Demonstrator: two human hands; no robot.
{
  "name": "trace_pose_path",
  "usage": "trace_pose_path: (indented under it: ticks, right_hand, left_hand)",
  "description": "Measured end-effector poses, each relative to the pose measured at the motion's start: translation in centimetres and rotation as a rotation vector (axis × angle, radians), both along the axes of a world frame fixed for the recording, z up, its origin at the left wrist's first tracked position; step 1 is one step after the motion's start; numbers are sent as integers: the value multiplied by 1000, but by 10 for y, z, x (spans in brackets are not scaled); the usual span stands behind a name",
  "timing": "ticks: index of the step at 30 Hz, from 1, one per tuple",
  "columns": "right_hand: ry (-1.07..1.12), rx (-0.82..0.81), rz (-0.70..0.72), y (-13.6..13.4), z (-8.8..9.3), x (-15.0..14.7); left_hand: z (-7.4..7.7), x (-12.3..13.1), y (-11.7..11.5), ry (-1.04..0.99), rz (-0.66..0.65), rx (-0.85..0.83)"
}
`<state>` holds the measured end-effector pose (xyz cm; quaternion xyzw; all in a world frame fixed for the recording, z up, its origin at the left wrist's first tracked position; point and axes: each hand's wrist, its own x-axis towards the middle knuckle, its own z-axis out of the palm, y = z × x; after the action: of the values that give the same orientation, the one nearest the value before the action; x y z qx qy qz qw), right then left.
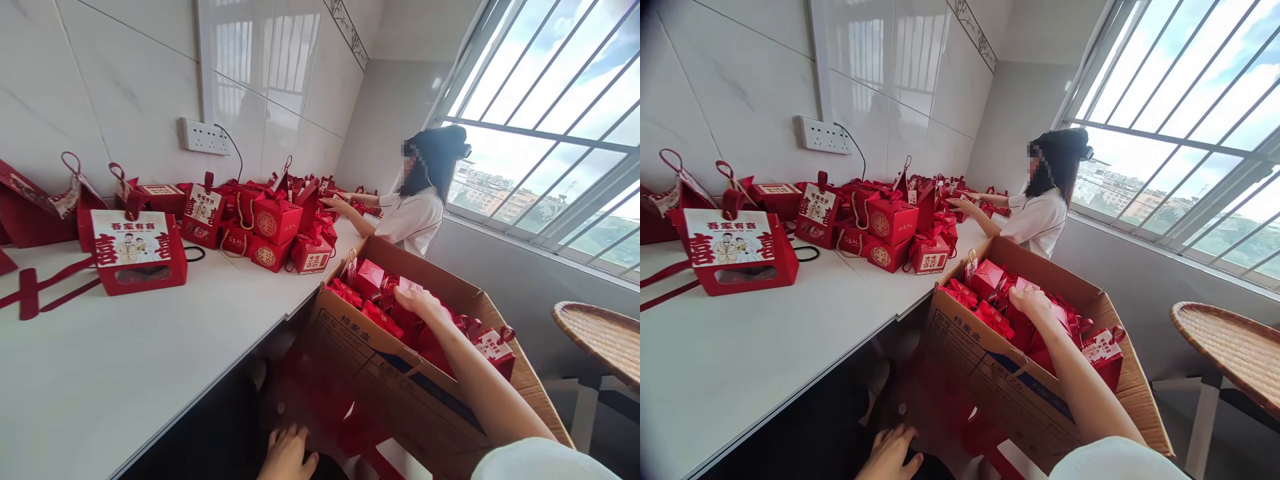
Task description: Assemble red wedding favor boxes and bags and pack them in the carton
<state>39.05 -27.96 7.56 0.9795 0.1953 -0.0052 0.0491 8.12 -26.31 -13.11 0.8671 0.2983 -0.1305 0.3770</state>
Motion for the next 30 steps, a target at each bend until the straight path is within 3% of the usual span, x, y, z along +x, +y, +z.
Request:
trace_pose_path:
  ticks: [5, 8, 10, 14, 17, 19, 21, 23, 26, 30]
  right_hand:
    - [-12, 2, -80, 3, -9, -11]
    - [-93, 49, -52, 11, 4, -26]
    - [-201, 124, 87, 26, 14, -47]
    - [-165, 134, 771, 73, 29, -127]
    - [-43, 165, 1040, 113, 26, -202]
    - [18, 226, 1243, 140, 16, -248]
    - [80, 405, 1430, 169, 0, -286]
    - [151, 651, 1508, 199, -18, -316]
    - [177, 897, 1559, 242, -36, -343]
    - [199, 1213, 1597, 283, -48, -339]
  left_hand:
    - [-2, -4, 1, -72, 47, 1]
    - [14, -13, 10, -81, 77, -73]
    - [39, -24, 19, -139, 117, -150]
    - [120, -51, 39, -490, 211, -202]
    - [176, -70, 66, -807, 289, 88]
    - [193, -88, 97, -987, 456, 445]
    - [192, -112, 133, -1061, 645, 735]
    - [177, -141, 168, -1024, 748, 909]
    - [151, -183, 202, -906, 846, 994]
    - [136, -208, 211, -834, 954, 1035]
